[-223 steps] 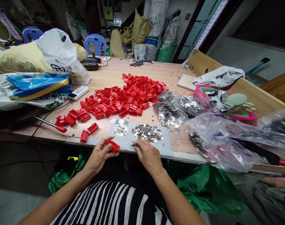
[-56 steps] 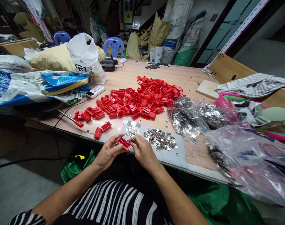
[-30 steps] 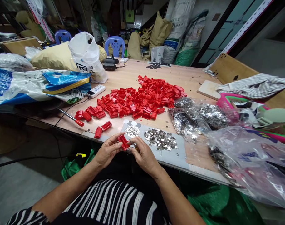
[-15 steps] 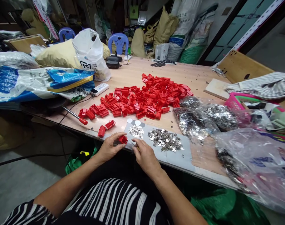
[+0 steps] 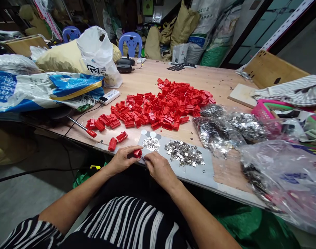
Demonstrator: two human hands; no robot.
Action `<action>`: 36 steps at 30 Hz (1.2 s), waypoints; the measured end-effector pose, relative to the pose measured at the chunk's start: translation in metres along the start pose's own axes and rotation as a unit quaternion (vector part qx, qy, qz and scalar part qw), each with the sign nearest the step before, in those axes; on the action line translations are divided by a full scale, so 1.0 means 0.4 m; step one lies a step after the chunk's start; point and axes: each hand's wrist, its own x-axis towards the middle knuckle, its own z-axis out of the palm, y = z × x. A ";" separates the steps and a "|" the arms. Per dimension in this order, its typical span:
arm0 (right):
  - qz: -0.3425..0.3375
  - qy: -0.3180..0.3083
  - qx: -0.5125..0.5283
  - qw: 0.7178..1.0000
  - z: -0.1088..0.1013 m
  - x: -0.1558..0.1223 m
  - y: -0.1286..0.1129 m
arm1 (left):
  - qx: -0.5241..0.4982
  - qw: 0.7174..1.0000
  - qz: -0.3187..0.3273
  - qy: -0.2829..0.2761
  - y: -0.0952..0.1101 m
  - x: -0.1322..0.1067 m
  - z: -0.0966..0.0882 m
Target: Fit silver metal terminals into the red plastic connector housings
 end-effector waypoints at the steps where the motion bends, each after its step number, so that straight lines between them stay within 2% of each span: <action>1: 0.002 -0.004 -0.002 1.000 0.000 0.001 0.001 | -0.015 1.000 -0.004 0.003 0.001 0.000 -0.001; 5: 0.020 -0.013 -0.015 1.000 0.000 0.006 -0.008 | -0.062 0.998 -0.013 0.007 0.001 0.001 -0.002; 13: 0.102 -0.012 -0.093 0.990 0.012 0.018 -0.061 | -0.029 1.000 -0.001 0.006 -0.004 0.002 0.001; 17: 0.075 -0.025 -0.044 0.996 0.011 0.012 -0.045 | -0.031 0.999 -0.012 0.016 -0.005 -0.001 0.004; 19: 0.048 -0.008 -0.003 0.999 0.005 0.005 -0.033 | -0.043 0.998 -0.030 0.029 -0.004 -0.007 0.007; 22: 0.023 0.029 0.070 0.997 -0.011 -0.008 -0.025 | -0.148 0.984 -0.082 0.046 0.005 -0.017 0.017; 24: 0.017 0.020 0.125 0.992 -0.024 -0.015 -0.025 | -0.276 0.952 -0.119 0.064 0.018 -0.024 0.024; 27: 0.014 -0.026 0.177 0.984 -0.041 -0.023 -0.031 | -0.451 0.871 -0.180 0.070 0.043 -0.029 0.031; 29: 0.016 -0.039 0.177 0.983 -0.046 -0.025 -0.035 | -0.530 0.818 -0.220 0.053 0.058 -0.032 0.033; 32: 0.012 -0.037 0.163 0.986 -0.047 -0.026 -0.039 | -0.603 0.758 -0.248 0.034 0.069 -0.035 0.036; 36: 0.003 -0.033 0.147 0.989 -0.048 -0.025 -0.043 | -0.643 0.714 -0.275 0.042 0.072 -0.040 0.044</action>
